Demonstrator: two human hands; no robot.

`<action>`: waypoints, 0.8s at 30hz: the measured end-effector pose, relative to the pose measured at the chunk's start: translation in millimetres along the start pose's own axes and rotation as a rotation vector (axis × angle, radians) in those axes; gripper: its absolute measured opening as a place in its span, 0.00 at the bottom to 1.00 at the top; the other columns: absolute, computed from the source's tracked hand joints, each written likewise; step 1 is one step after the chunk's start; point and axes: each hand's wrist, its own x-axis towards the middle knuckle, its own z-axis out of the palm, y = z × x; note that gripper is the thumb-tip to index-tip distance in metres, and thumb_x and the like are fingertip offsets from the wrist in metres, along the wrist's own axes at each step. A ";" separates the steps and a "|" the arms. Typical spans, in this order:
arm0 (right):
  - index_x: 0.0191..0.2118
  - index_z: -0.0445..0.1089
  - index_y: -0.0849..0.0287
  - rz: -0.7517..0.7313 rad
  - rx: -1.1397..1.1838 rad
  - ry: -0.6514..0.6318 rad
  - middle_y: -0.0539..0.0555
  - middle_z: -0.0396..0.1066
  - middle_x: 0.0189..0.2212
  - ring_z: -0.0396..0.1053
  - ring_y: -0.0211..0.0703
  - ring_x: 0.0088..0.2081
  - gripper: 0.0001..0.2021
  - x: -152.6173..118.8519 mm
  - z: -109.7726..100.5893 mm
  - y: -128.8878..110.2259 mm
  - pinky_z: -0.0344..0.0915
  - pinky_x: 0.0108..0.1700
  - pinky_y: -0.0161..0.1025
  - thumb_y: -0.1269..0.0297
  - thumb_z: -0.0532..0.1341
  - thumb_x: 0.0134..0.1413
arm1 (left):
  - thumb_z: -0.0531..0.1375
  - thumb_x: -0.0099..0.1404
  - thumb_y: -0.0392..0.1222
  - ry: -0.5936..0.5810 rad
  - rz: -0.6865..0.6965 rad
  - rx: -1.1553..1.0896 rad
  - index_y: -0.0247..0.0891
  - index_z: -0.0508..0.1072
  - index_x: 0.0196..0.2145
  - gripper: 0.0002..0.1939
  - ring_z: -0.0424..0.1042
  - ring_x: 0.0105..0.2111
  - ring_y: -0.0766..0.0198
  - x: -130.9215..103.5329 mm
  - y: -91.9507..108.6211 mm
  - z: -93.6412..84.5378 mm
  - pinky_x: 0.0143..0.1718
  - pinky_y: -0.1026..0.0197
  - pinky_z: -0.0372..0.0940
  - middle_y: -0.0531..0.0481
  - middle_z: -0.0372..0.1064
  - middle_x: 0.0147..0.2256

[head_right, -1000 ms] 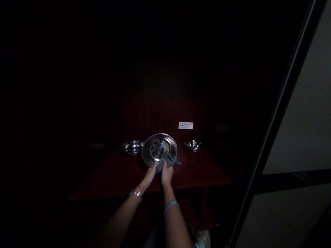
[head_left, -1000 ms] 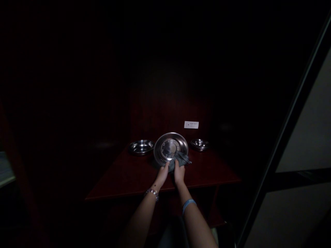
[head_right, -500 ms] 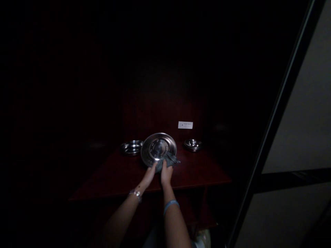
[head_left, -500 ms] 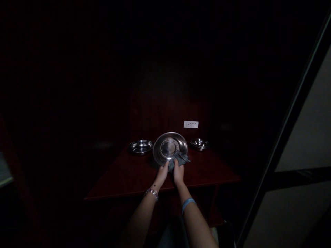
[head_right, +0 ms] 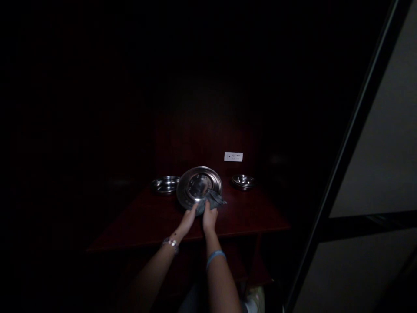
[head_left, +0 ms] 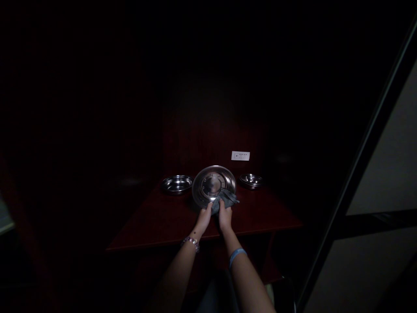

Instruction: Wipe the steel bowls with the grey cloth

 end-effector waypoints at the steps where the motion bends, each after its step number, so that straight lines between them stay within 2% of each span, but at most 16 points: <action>1: 0.46 0.74 0.64 0.001 0.006 0.001 0.60 0.76 0.45 0.73 0.49 0.49 0.20 0.0 0.1 0.2 0.65 0.52 0.39 0.55 0.57 0.56 | 0.58 0.63 0.35 0.008 0.003 0.025 0.31 0.78 0.37 0.09 0.70 0.52 0.53 -0.6 0.6 0.4 0.63 0.50 0.53 0.42 0.78 0.40; 5: 0.46 0.74 0.65 0.016 0.012 0.006 0.61 0.76 0.46 0.72 0.49 0.49 0.21 0.9 0.6 1.5 0.65 0.52 0.38 0.54 0.57 0.55 | 0.56 0.64 0.36 0.007 0.016 0.107 0.30 0.77 0.40 0.11 0.72 0.51 0.55 -2.1 1.4 0.7 0.61 0.53 0.56 0.42 0.77 0.44; 15: 0.47 0.73 0.66 0.011 0.031 0.016 0.62 0.75 0.46 0.73 0.49 0.48 0.21 4.8 2.1 9.9 0.66 0.51 0.38 0.55 0.58 0.54 | 0.57 0.63 0.38 -0.005 0.050 0.085 0.30 0.76 0.43 0.14 0.71 0.52 0.55 2.6 -6.5 -3.4 0.59 0.54 0.59 0.40 0.74 0.48; 24: 0.43 0.75 0.65 -0.032 -0.021 0.023 0.61 0.77 0.42 0.75 0.49 0.46 0.17 6.0 2.0 12.9 0.67 0.49 0.38 0.58 0.58 0.55 | 0.61 0.59 0.39 0.028 0.009 0.026 0.30 0.77 0.42 0.14 0.71 0.52 0.55 4.5 -4.8 -2.6 0.59 0.53 0.58 0.40 0.76 0.45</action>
